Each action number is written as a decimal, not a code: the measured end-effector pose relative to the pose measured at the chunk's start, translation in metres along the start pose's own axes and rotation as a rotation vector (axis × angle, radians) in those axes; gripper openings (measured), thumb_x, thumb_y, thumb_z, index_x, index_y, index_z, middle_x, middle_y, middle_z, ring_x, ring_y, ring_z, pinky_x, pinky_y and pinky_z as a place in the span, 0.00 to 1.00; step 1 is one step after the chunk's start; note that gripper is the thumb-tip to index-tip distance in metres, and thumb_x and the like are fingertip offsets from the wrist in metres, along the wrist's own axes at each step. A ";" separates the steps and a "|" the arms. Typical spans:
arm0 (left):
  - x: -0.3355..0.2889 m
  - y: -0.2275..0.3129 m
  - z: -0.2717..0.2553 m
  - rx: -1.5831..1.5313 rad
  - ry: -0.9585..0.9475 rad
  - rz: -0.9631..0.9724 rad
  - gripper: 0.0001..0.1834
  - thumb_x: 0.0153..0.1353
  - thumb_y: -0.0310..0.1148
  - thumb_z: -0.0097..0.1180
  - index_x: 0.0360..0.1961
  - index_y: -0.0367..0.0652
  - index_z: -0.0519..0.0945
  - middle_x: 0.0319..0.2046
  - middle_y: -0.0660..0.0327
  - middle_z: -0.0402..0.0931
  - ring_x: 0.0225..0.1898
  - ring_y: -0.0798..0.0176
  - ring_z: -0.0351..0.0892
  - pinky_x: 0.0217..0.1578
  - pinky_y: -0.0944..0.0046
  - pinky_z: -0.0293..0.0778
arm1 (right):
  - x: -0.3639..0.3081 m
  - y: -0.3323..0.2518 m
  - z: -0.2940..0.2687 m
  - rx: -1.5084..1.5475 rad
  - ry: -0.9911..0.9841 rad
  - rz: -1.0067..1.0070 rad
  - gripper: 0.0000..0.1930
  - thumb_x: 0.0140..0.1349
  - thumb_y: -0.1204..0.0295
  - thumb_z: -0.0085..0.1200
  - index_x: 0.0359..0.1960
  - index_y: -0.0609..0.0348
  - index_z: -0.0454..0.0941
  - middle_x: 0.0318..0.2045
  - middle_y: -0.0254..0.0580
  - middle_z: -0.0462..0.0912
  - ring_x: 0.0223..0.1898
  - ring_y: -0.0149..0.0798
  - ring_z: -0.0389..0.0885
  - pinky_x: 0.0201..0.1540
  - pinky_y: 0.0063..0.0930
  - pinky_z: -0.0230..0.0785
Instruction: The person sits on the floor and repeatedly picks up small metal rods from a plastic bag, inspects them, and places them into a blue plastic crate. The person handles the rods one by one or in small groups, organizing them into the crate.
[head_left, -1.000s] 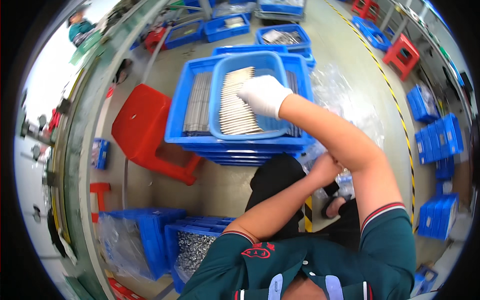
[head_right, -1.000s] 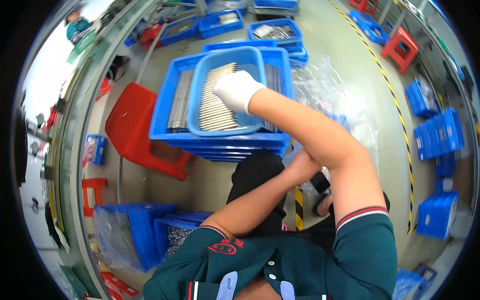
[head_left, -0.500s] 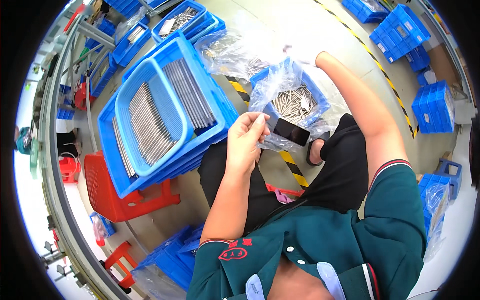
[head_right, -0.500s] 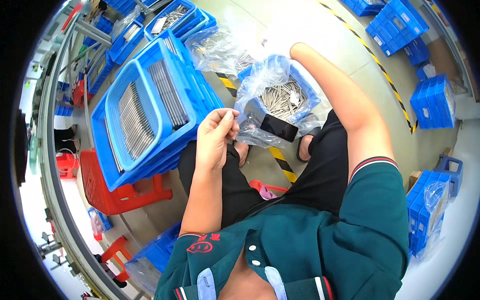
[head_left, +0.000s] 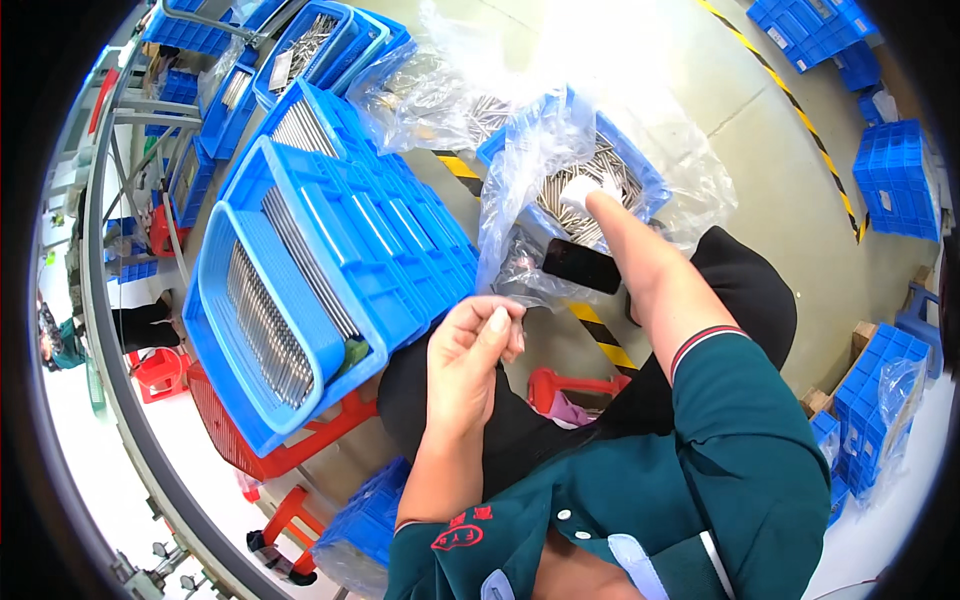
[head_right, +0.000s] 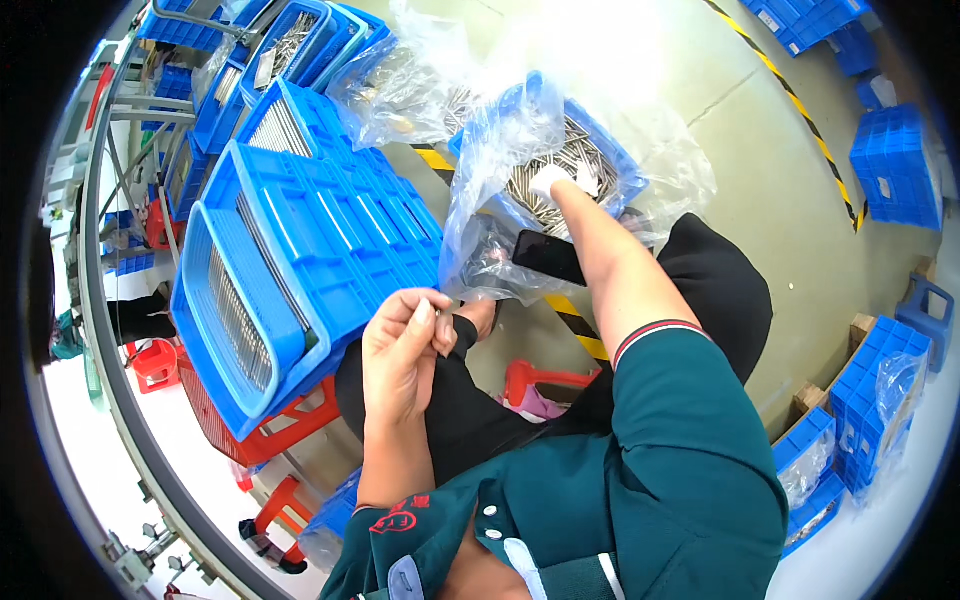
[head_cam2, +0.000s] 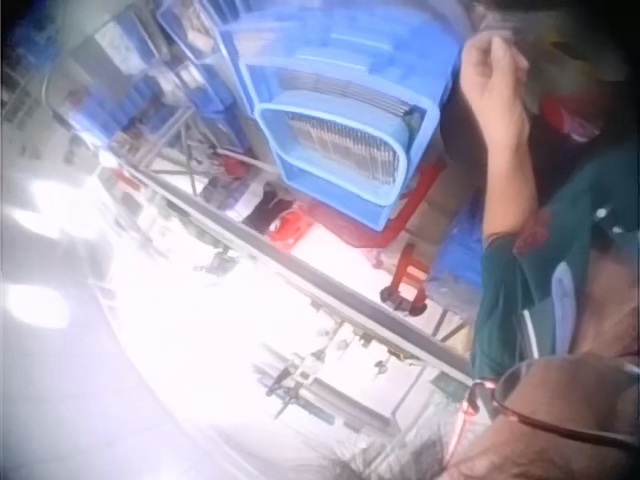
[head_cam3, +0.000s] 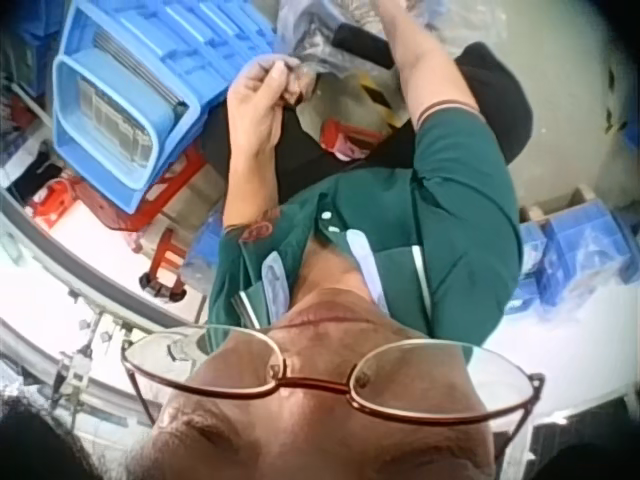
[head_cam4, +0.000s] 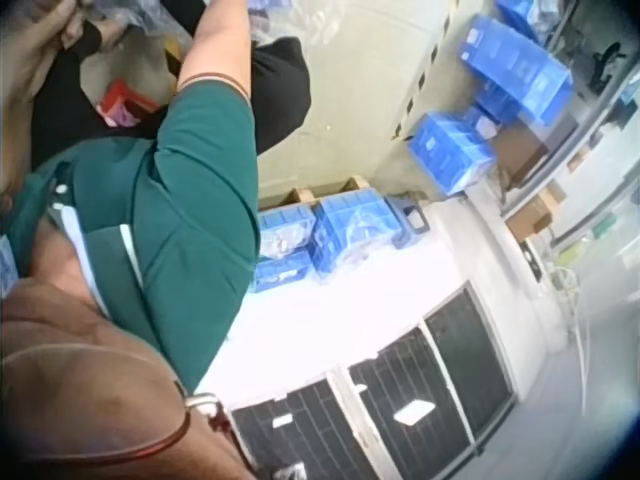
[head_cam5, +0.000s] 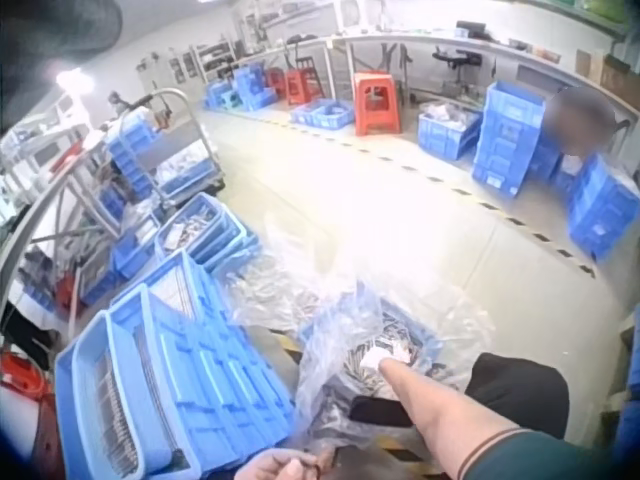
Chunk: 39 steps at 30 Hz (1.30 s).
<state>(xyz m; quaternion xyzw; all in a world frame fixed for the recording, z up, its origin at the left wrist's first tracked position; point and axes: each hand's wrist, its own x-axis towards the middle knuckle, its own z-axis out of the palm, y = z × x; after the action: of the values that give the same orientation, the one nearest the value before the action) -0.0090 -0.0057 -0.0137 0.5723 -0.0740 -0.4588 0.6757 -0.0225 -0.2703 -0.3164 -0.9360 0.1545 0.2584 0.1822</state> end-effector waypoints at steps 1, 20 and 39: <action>0.006 0.001 0.014 -0.008 -0.080 -0.049 0.11 0.63 0.32 0.53 0.37 0.32 0.75 0.22 0.62 0.72 0.24 0.71 0.68 0.27 0.72 0.64 | 0.018 0.055 0.052 -0.253 -0.011 -0.084 0.12 0.52 0.64 0.48 0.30 0.54 0.82 0.32 0.48 0.82 0.38 0.44 0.82 0.40 0.41 0.73; 0.012 0.007 0.005 -0.059 -0.075 -0.123 0.11 0.63 0.30 0.51 0.39 0.31 0.75 0.27 0.59 0.74 0.28 0.70 0.71 0.31 0.72 0.66 | 0.071 -0.004 0.073 0.700 0.259 0.932 0.18 0.53 0.56 0.49 0.36 0.52 0.83 0.39 0.47 0.83 0.43 0.46 0.82 0.41 0.37 0.73; 0.008 0.004 0.007 -0.049 -0.075 -0.140 0.11 0.63 0.30 0.51 0.39 0.30 0.75 0.28 0.59 0.74 0.29 0.70 0.72 0.32 0.71 0.67 | 0.045 0.008 0.080 0.720 0.307 0.521 0.20 0.55 0.59 0.47 0.43 0.60 0.75 0.45 0.55 0.77 0.49 0.53 0.75 0.53 0.39 0.66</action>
<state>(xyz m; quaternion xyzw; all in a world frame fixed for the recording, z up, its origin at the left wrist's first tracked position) -0.0065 -0.0168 -0.0115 0.5416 -0.0480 -0.5277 0.6526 -0.0227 -0.2527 -0.4064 -0.7706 0.4892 0.0842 0.3996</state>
